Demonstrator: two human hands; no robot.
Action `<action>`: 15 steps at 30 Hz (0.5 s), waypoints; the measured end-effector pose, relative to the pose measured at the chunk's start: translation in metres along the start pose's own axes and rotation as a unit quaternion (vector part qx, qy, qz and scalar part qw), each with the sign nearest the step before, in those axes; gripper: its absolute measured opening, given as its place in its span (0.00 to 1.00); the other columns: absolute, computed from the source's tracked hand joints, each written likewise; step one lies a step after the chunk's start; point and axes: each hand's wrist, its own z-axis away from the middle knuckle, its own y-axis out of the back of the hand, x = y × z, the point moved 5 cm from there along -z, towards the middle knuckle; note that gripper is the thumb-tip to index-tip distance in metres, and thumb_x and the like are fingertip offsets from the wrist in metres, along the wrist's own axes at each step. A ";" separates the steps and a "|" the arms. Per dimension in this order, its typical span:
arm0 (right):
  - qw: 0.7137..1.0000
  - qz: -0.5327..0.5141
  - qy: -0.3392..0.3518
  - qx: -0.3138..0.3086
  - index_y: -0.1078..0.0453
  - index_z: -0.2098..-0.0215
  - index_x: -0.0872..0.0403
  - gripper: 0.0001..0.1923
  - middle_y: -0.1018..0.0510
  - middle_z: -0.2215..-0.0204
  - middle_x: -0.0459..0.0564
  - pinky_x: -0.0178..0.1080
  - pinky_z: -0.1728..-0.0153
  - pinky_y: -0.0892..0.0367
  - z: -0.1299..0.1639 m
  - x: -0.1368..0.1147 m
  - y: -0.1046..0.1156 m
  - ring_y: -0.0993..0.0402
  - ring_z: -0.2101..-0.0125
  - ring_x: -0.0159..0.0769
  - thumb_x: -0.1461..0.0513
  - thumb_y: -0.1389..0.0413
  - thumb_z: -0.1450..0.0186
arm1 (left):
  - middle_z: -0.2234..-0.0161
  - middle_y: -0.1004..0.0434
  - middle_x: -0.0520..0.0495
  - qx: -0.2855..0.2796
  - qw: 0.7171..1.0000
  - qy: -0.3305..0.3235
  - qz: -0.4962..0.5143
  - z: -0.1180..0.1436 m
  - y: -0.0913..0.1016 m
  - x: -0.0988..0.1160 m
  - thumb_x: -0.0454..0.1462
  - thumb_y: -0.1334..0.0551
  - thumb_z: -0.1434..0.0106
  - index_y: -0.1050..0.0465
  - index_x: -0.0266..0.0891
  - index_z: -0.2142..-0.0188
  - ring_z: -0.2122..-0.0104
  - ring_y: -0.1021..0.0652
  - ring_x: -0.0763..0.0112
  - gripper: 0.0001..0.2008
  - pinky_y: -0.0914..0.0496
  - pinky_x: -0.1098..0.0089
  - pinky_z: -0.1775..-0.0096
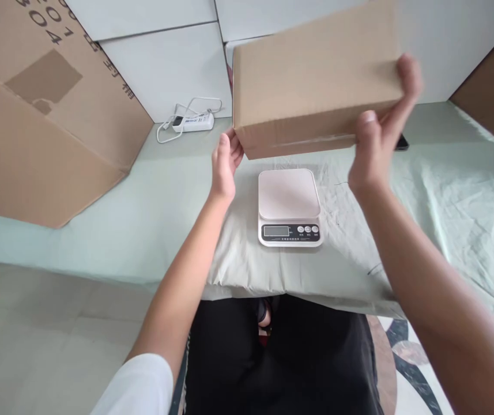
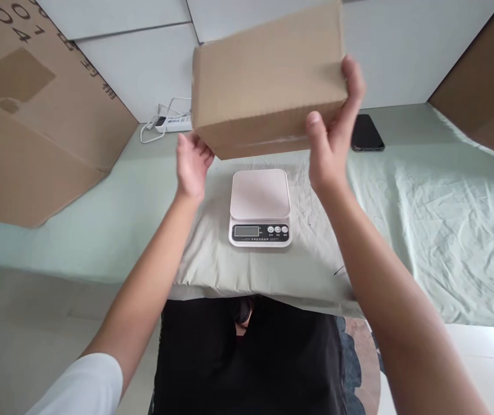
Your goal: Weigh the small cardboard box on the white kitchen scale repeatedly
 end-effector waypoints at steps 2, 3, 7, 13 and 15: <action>0.999 -0.028 -0.044 0.008 0.41 0.23 0.38 0.49 0.37 0.19 0.49 0.61 0.11 0.56 0.007 0.038 -0.018 0.48 0.16 0.58 0.27 0.42 0.32 | 0.27 0.21 0.41 -0.004 1.000 0.020 0.005 -0.011 -0.001 -0.031 0.76 0.47 0.31 0.23 0.50 0.31 0.16 0.38 0.42 0.47 0.36 0.44 0.20; 0.997 -0.038 -0.065 0.018 0.43 0.22 0.39 0.53 0.37 0.19 0.50 0.64 0.12 0.54 0.013 0.057 -0.024 0.46 0.17 0.59 0.25 0.41 0.35 | 0.26 0.21 0.41 -0.008 1.000 0.025 -0.001 -0.013 0.000 -0.044 0.77 0.46 0.32 0.23 0.50 0.31 0.16 0.38 0.43 0.47 0.37 0.45 0.20; 0.990 -0.047 -0.130 -0.015 0.49 0.21 0.38 0.63 0.40 0.18 0.50 0.62 0.11 0.58 0.037 0.109 -0.038 0.53 0.14 0.58 0.19 0.44 0.44 | 0.25 0.22 0.45 -0.027 0.998 0.043 -0.029 -0.014 0.012 -0.076 0.78 0.46 0.34 0.22 0.54 0.31 0.16 0.37 0.46 0.48 0.39 0.49 0.19; 0.987 -0.059 -0.148 -0.030 0.47 0.21 0.36 0.59 0.41 0.17 0.48 0.65 0.11 0.62 0.041 0.123 -0.035 0.57 0.14 0.59 0.23 0.40 0.41 | 0.25 0.21 0.44 -0.042 0.996 0.076 -0.023 -0.014 0.013 -0.094 0.78 0.46 0.33 0.23 0.56 0.30 0.17 0.34 0.45 0.47 0.37 0.47 0.20; 0.989 -0.044 -0.135 -0.028 0.48 0.20 0.35 0.60 0.41 0.17 0.46 0.66 0.11 0.58 0.041 0.126 -0.035 0.54 0.14 0.58 0.22 0.41 0.41 | 0.24 0.23 0.44 -0.041 0.996 0.077 -0.021 -0.015 0.014 -0.097 0.78 0.46 0.33 0.23 0.55 0.29 0.17 0.35 0.45 0.47 0.38 0.46 0.19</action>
